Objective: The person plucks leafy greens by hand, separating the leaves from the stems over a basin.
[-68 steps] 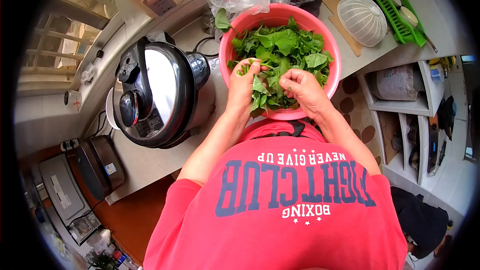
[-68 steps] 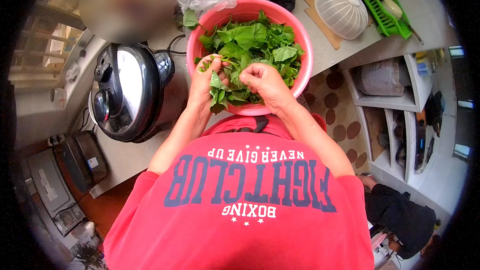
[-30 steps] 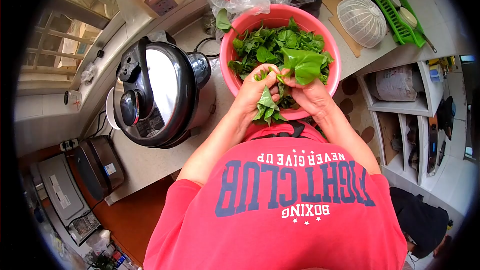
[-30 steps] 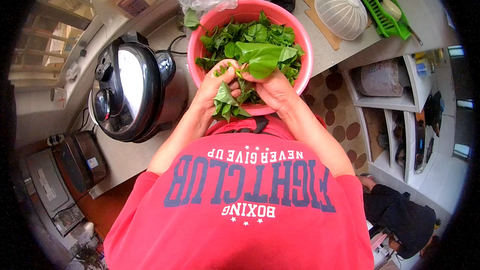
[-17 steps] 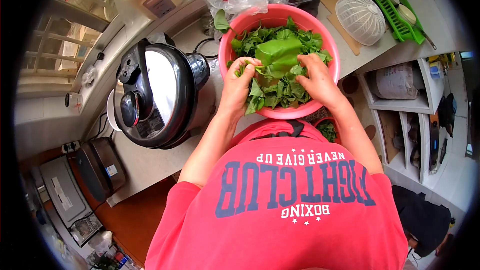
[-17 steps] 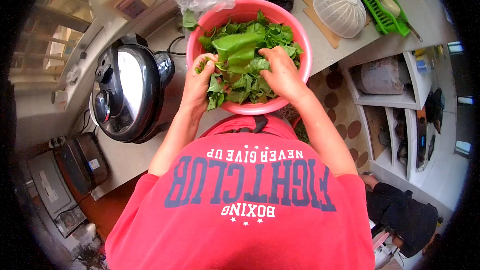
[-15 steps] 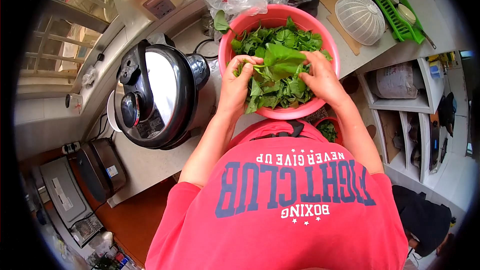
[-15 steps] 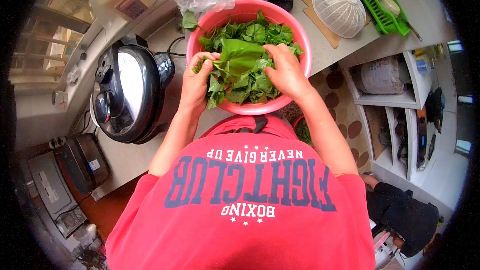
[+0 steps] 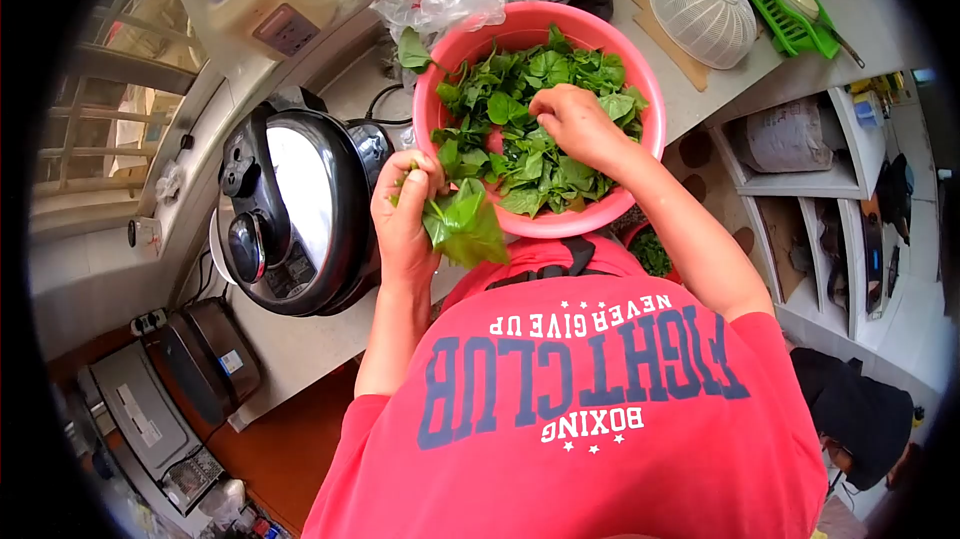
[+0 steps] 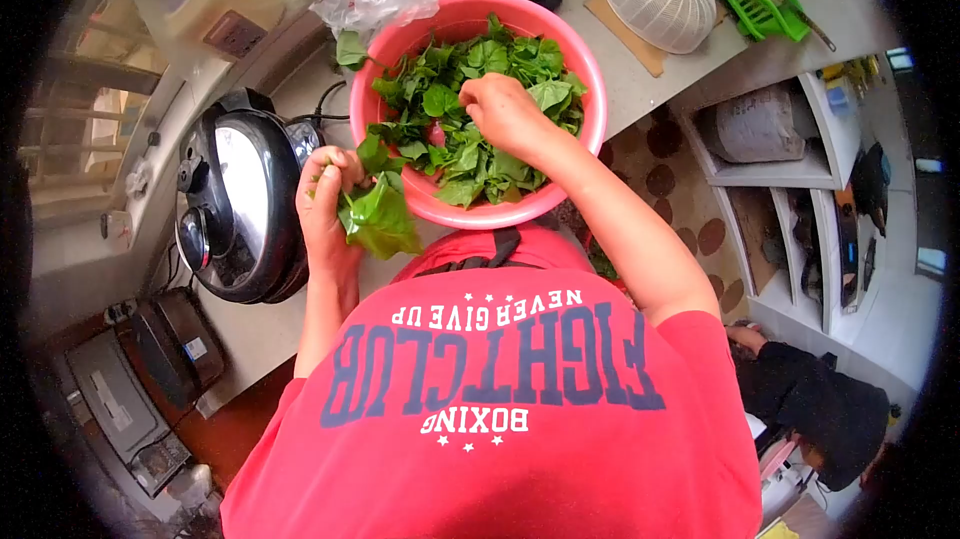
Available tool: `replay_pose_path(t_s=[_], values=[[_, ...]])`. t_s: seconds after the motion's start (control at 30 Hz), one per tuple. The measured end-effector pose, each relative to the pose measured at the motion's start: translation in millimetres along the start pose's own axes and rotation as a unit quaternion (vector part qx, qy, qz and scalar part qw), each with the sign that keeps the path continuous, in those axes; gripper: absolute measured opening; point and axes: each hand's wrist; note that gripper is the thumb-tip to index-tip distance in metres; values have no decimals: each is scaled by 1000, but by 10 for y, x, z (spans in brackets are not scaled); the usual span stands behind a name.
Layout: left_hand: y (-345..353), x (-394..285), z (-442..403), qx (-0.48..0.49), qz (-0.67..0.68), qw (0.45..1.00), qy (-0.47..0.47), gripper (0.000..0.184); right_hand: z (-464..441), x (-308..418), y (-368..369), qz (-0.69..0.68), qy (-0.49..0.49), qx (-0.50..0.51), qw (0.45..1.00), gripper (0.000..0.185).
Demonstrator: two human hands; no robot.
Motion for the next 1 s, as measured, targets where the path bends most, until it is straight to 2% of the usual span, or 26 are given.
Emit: replay_pose_path(t_s=[0.07, 0.1, 0.17, 0.23, 0.3, 0.33, 0.37, 0.43, 0.5, 0.53, 0.57, 0.63, 0.7, 0.77, 0.83, 0.9, 1.0], values=[[33, -52, 45, -19, -24, 999, -18, 8, -57, -35, 111, 80, -17, 69, 994, 20], [47, -68, 61, -37, -44, 998, -37, 9, -56, -2, 160, 78, -20, 72, 994, 20], [51, -65, 77, -51, -61, 995, -56, 11, -4, 83, 263, 135, -97, 52, 985, 23], [87, -43, 76, -74, -37, 993, -82, 10, -27, 148, 268, 173, -87, 85, 977, 29], [86, -8, 59, -95, -31, 988, -115, 11, -93, 104, 296, 155, 10, 101, 983, 37], [81, 0, 46, -89, -21, 989, -118, 11, -98, 19, 295, 70, 3, 71, 995, 35], [77, 11, 35, -84, -11, 989, -121, 11, -101, -64, 273, 48, -64, -4, 997, 31], [67, 48, 15, -90, 5, 988, -122, 12, -37, 129, 17, -69, 75, 22, 995, 29], [41, 106, -18, -86, 2, 985, -151, 11, 8, 84, -75, -171, 107, -10, 979, 30], [26, 132, -32, -79, 18, 984, -159, 11, 43, 82, -137, -220, 151, 6, 964, 26], [50, 153, -55, -79, 21, 984, -158, 11, 74, 107, -175, -217, 152, 5, 964, 26], [117, 194, -100, -98, 22, 981, -163, 10, 127, 200, -264, -332, 169, -22, 928, 22], [116, 224, -126, -90, -1, 983, -162, 10, 164, 268, -347, -365, 175, -19, 914, 21], [125, 239, -138, -80, -25, 983, -162, 10, 177, 298, -398, -453, 153, -45, 877, 22], [149, 246, -150, -58, -141, 975, -158, 9, 190, 321, -476, -472, 154, -40, 867, 22], [161, 276, -166, -40, -153, 973, -166, 12, 200, 351, -520, -584, 157, -5, 796, 22], [246, 321, -221, -5, -166, 969, -184, 27, 225, 362, -501, -608, 168, 29, 775, 22]])
Point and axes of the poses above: each hand's wrist, its own z-axis away from the middle knuckle, its own y-axis out of the palm, x = y × z, and after that the axes turned 12 degrees about y, right-handed
